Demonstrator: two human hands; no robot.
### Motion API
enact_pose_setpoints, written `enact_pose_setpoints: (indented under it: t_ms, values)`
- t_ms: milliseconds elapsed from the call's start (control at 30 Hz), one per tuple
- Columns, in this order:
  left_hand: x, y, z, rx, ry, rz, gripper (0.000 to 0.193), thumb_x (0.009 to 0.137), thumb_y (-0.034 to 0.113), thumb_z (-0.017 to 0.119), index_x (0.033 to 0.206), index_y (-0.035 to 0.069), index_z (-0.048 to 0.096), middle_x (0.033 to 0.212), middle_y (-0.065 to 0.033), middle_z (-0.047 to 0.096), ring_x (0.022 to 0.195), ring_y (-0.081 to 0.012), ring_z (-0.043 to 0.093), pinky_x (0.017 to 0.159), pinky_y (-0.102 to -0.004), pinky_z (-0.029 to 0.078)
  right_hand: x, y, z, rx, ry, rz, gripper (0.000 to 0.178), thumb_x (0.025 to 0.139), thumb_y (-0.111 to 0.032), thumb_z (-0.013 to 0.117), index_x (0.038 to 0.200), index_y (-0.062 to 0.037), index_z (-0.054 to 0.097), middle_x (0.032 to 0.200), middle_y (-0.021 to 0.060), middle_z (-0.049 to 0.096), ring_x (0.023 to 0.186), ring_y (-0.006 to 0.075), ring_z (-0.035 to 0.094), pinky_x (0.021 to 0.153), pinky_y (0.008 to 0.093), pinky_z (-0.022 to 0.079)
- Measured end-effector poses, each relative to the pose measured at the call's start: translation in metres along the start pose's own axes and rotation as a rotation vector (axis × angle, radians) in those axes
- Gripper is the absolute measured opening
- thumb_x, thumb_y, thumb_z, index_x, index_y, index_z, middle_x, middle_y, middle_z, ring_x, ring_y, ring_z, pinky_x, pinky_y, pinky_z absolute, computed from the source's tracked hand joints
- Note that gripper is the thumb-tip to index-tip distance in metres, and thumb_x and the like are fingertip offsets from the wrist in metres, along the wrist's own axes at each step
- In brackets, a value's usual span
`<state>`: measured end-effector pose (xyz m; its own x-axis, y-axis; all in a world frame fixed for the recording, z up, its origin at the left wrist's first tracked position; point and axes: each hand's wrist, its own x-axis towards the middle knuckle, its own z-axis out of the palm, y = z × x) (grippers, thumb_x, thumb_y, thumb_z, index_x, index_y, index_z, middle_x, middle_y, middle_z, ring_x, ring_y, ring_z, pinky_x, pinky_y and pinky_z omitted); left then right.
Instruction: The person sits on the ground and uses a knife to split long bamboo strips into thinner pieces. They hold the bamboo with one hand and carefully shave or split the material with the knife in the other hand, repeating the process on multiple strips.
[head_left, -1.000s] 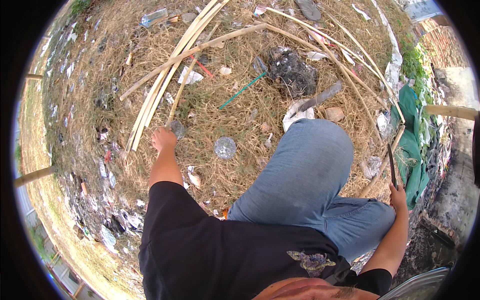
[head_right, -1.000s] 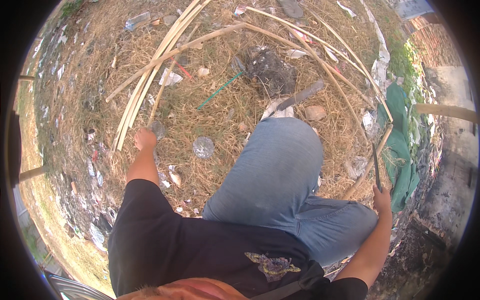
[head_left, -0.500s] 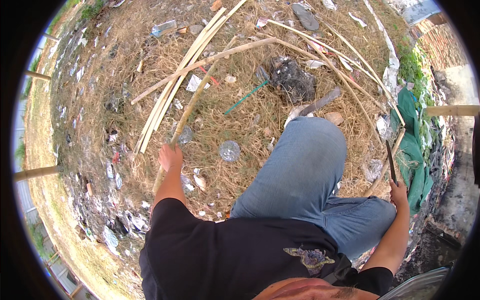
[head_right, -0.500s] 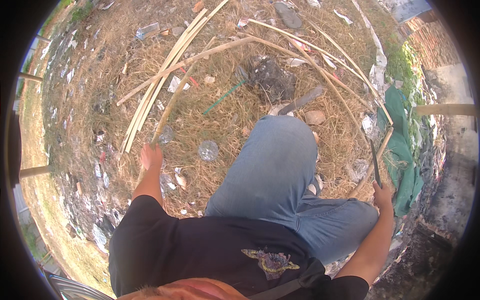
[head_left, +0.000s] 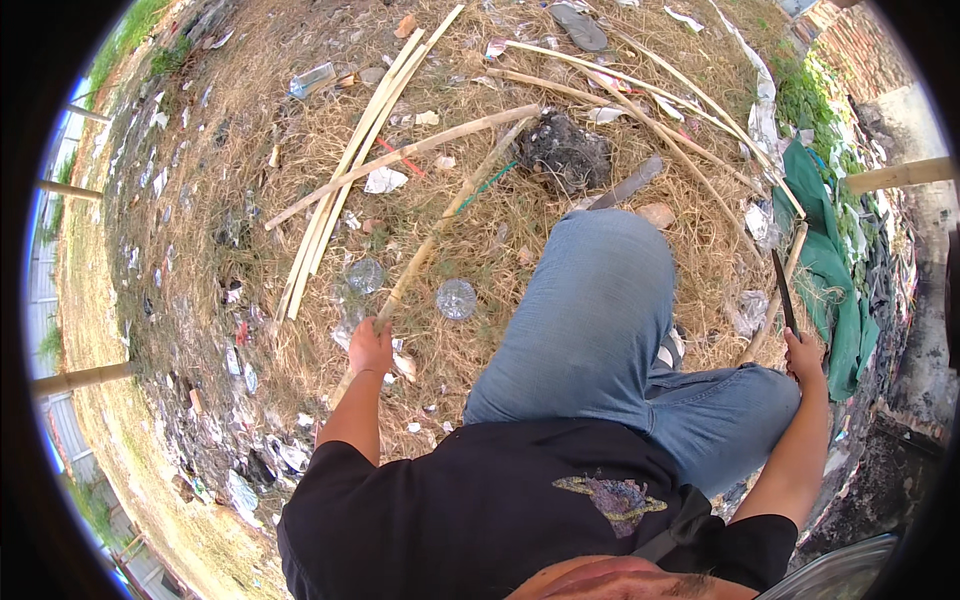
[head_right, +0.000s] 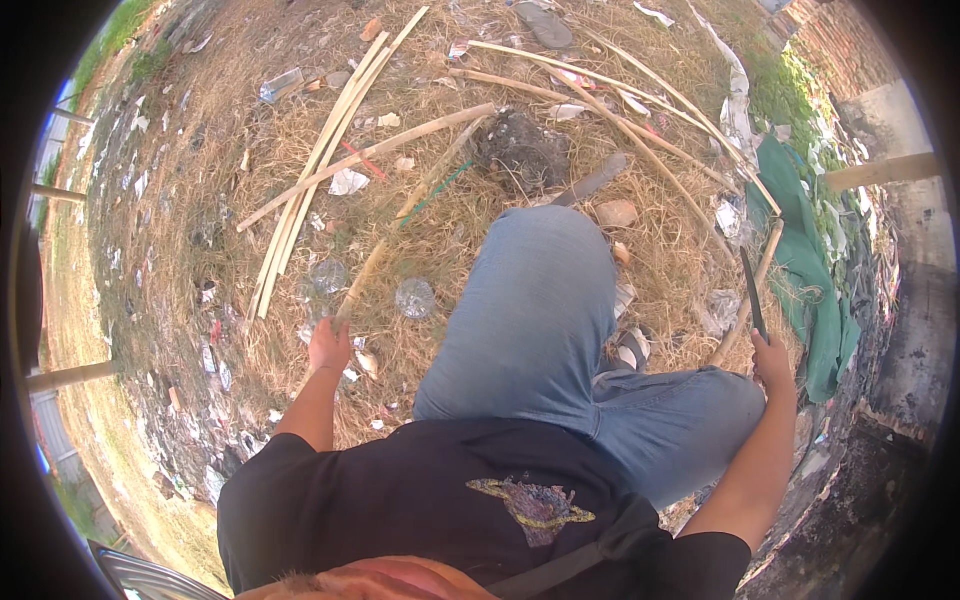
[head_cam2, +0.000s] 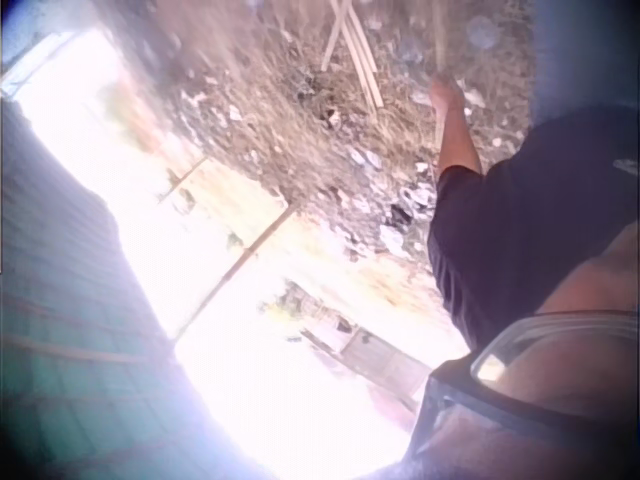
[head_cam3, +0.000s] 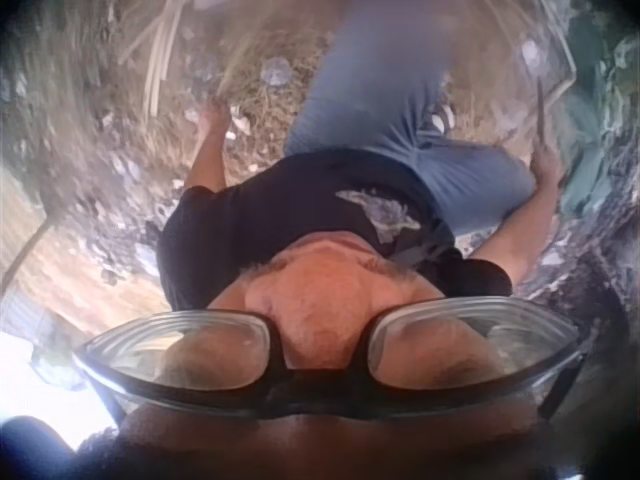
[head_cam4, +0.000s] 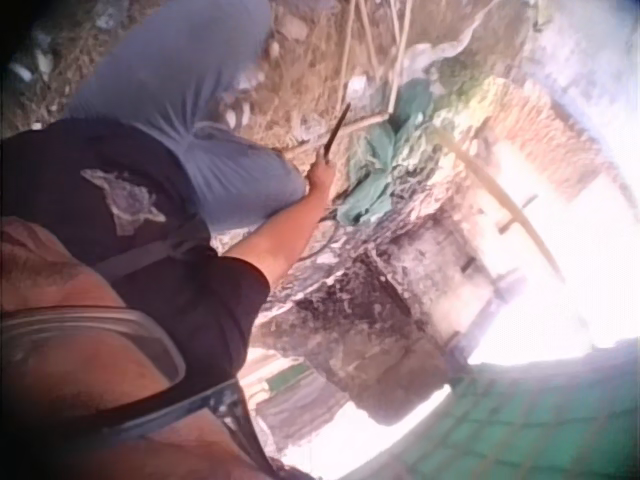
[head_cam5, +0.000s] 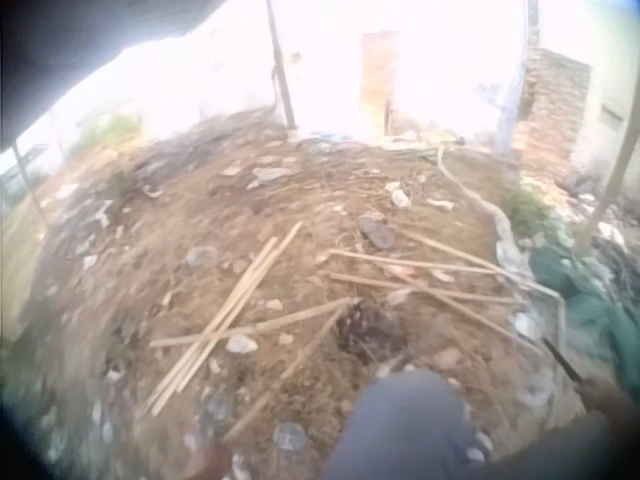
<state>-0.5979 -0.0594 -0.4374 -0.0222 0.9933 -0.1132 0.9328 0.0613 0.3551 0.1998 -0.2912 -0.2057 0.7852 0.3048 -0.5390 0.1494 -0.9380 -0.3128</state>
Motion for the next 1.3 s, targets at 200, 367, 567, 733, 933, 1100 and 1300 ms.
enact_pose_setpoints:
  t_ms: [200, 367, 567, 733, 933, 1100, 1300]
  values:
    - [0.045, 0.018, -0.045, -0.141, -0.193, -0.031, 0.031, 0.101, 0.035, 0.056, 0.11, 0.008, 0.068, 0.085, -0.0184, 0.071, 0.084, -0.0369, 0.07, 0.074, -0.0478, 0.053, 0.004, 0.008, -0.005, 0.012, 0.034, -0.067, 0.038, 0.098, -0.043, 0.063, 0.094, -0.0061, 0.056, 0.063, -0.0003, 0.048, 0.046, 0.0123, 0.046, 0.041, 0.0319, 0.037]
    - [0.076, 0.06, -0.107, -0.268, -0.286, 0.055, 0.033, 0.105, 0.034, 0.052, 0.103, 0.006, 0.07, 0.07, -0.0069, 0.067, 0.061, -0.0183, 0.06, 0.06, -0.0364, 0.047, -0.016, -0.006, -0.003, 0.084, 0.01, -0.036, 0.038, 0.098, -0.044, 0.063, 0.094, -0.0075, 0.055, 0.063, -0.0008, 0.047, 0.045, 0.012, 0.045, 0.041, 0.0322, 0.037]
    - [0.095, 0.119, -0.145, -0.336, -0.374, 0.105, 0.038, 0.107, 0.037, 0.049, 0.098, 0.005, 0.067, 0.064, -0.0017, 0.057, 0.059, -0.0129, 0.051, 0.057, -0.0328, 0.041, -0.015, -0.004, -0.006, 0.128, 0.11, -0.165, 0.038, 0.099, -0.046, 0.063, 0.091, -0.0094, 0.055, 0.061, -0.0024, 0.045, 0.044, 0.0105, 0.043, 0.04, 0.0303, 0.036]
    - [0.104, 0.201, -0.163, -0.255, -0.225, 0.378, 0.038, 0.108, 0.037, 0.047, 0.102, 0.005, 0.066, 0.068, -0.0122, 0.059, 0.063, -0.0275, 0.058, 0.061, -0.0425, 0.044, -0.014, -0.02, -0.018, 0.206, 0.235, -0.411, 0.044, 0.098, -0.046, 0.064, 0.095, -0.0024, 0.062, 0.069, 0.0015, 0.052, 0.06, 0.0136, 0.05, 0.056, 0.0328, 0.042]
    - [0.107, 0.348, -0.19, -0.116, -0.041, 0.566, 0.044, 0.107, 0.043, 0.046, 0.098, 0.003, 0.062, 0.076, -0.0221, 0.062, 0.073, -0.0439, 0.06, 0.066, -0.0521, 0.044, -0.058, -0.08, -0.043, 0.272, 0.378, -0.628, 0.044, 0.099, -0.045, 0.065, 0.101, -0.0008, 0.064, 0.075, 0.0022, 0.054, 0.071, 0.0143, 0.049, 0.066, 0.0338, 0.042]
    - [0.115, 0.462, -0.214, 0.182, 0.241, 0.598, 0.042, 0.106, 0.04, 0.044, 0.098, 0.003, 0.059, 0.092, -0.0226, 0.07, 0.09, -0.0448, 0.067, 0.077, -0.0557, 0.051, -0.059, -0.099, -0.046, 0.465, 0.422, -0.717, 0.045, 0.098, -0.046, 0.065, 0.1, -0.0012, 0.065, 0.075, 0.0029, 0.055, 0.071, 0.0145, 0.05, 0.065, 0.0339, 0.041]
    - [0.171, 0.477, -0.285, 0.409, 0.414, 0.576, 0.041, 0.106, 0.039, 0.043, 0.101, 0.002, 0.06, 0.098, -0.0253, 0.07, 0.093, -0.0461, 0.067, 0.08, -0.0578, 0.051, -0.046, -0.053, -0.034, 0.462, 0.409, -0.688, 0.045, 0.096, -0.045, 0.067, 0.097, -0.0001, 0.064, 0.077, 0.0101, 0.062, 0.071, 0.022, 0.057, 0.067, 0.0386, 0.045]
